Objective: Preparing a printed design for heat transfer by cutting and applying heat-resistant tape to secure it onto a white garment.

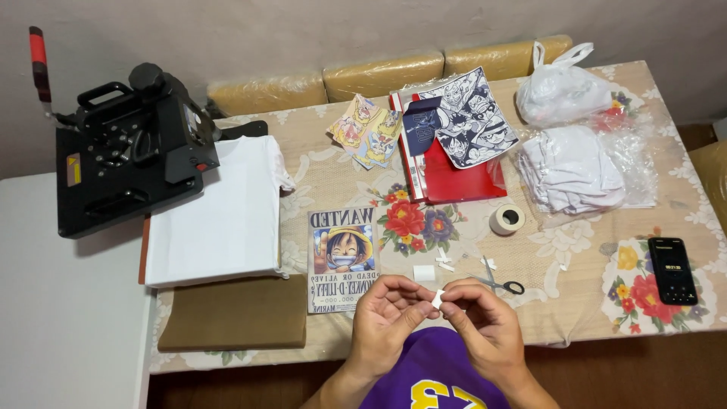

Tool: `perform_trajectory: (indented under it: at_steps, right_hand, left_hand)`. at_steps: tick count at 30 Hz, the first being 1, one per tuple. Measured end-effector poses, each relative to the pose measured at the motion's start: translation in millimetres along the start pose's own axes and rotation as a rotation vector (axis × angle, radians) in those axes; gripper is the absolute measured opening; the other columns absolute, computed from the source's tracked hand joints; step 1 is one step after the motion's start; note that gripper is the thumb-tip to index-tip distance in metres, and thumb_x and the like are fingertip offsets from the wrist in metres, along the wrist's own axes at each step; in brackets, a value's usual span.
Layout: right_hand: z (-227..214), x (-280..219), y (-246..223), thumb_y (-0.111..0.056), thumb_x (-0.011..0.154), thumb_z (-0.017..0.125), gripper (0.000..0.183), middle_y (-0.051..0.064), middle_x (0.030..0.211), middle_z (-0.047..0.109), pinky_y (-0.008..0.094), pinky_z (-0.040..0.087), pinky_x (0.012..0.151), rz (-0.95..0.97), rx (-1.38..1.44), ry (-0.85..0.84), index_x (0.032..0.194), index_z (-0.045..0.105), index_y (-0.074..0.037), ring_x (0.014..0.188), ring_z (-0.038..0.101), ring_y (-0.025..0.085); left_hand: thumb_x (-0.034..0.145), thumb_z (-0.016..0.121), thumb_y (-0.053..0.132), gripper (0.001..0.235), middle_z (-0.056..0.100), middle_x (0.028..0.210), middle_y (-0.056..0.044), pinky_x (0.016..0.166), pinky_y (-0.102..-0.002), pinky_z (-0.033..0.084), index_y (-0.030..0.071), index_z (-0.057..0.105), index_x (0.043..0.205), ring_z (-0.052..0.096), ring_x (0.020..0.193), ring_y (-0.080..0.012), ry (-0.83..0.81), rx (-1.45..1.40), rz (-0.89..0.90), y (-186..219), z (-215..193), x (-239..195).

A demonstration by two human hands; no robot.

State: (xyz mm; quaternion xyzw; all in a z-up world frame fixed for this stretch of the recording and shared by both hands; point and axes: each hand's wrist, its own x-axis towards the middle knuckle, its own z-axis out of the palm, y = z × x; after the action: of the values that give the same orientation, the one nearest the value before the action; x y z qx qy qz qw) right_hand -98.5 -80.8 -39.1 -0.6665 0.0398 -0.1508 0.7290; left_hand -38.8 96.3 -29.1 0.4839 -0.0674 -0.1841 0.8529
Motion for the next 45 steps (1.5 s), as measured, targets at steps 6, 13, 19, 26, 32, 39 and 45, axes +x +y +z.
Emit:
perform_trajectory:
  at_steps: [6, 13, 19, 26, 32, 39, 45]
  right_hand:
    - [-9.2, -4.9, -8.1, 0.001, 0.101, 0.078, 0.010, 0.014, 0.110, 0.075, 0.032, 0.063, 0.092, -0.025, 0.008, -0.013, 0.111, 0.078, 0.000, 0.104, 0.074, 0.024]
    - [-22.3, 0.0, -20.6, -0.001, 0.101, 0.078, 0.008, 0.013, 0.107, 0.077, 0.031, 0.065, 0.088, -0.026, -0.040, -0.011, 0.109, 0.079, -0.001, 0.100, 0.076, 0.022]
    - [-31.2, 9.8, -30.9, -0.003, 0.101, 0.077, 0.008, 0.013, 0.108, 0.082, 0.031, 0.068, 0.092, -0.131, -0.175, -0.034, 0.109, 0.080, -0.002, 0.103, 0.081, 0.023]
    - [-40.4, 18.0, -33.9, -0.011, 0.089, 0.091, 0.027, 0.010, 0.113, 0.090, 0.033, 0.072, 0.102, -0.262, -0.423, -0.051, 0.114, 0.083, -0.006, 0.108, 0.090, 0.023]
    - [-42.9, 24.6, -32.9, -0.012, 0.093, 0.086, 0.016, 0.011, 0.109, 0.091, 0.032, 0.073, 0.097, -0.266, -0.431, -0.012, 0.108, 0.084, -0.005, 0.102, 0.091, 0.022]
    - [-44.6, 37.6, -40.6, -0.011, 0.094, 0.086, 0.018, 0.010, 0.109, 0.090, 0.030, 0.072, 0.091, -0.392, -0.541, -0.046, 0.110, 0.082, -0.004, 0.098, 0.090, 0.022]
    - [-47.8, 44.1, -26.3, -0.008, 0.097, 0.079, 0.010, 0.010, 0.106, 0.090, 0.031, 0.072, 0.090, -0.361, -0.549, -0.021, 0.104, 0.084, -0.003, 0.096, 0.090, 0.022]
  left_hand:
    - [0.095, 0.087, -0.007, 0.032, 0.081, 0.103, -0.027, 0.087, -0.045, 0.077, -0.002, 0.065, 0.117, 0.084, 0.090, -0.0320, -0.040, -0.061, -0.082, -2.2, 1.2, 1.6]
    - [0.096, 0.086, -0.004, 0.031, 0.082, 0.102, -0.020, 0.087, -0.036, 0.072, 0.002, 0.065, 0.118, 0.082, 0.088, -0.0251, -0.080, 0.012, -0.064, 0.9, 18.6, 3.9]
    - [0.097, 0.086, -0.002, 0.035, 0.084, 0.101, -0.022, 0.089, -0.036, 0.071, 0.002, 0.062, 0.122, 0.083, 0.088, -0.0255, -0.099, 0.031, -0.090, 2.7, 28.7, 11.0]
    - [0.097, 0.085, -0.001, 0.037, 0.084, 0.099, -0.018, 0.089, -0.034, 0.067, 0.006, 0.057, 0.119, 0.082, 0.093, -0.0225, -0.019, 0.203, 0.044, 4.4, 48.0, 16.8]
    - [0.099, 0.085, 0.003, 0.033, 0.085, 0.098, -0.014, 0.091, -0.033, 0.064, 0.007, 0.058, 0.117, 0.082, 0.094, -0.0208, -0.011, 0.314, 0.091, 2.9, 53.5, 22.0]
    - [0.097, 0.087, 0.003, 0.035, 0.086, 0.097, -0.014, 0.087, -0.033, 0.066, 0.008, 0.057, 0.114, 0.083, 0.091, -0.0199, 0.021, 0.351, 0.077, -2.8, 53.3, 32.0]
    - [0.096, 0.086, 0.004, 0.036, 0.088, 0.097, -0.010, 0.087, -0.032, 0.066, 0.011, 0.053, 0.109, 0.084, 0.091, -0.0184, 0.049, 0.441, 0.080, -8.1, 52.0, 40.2]
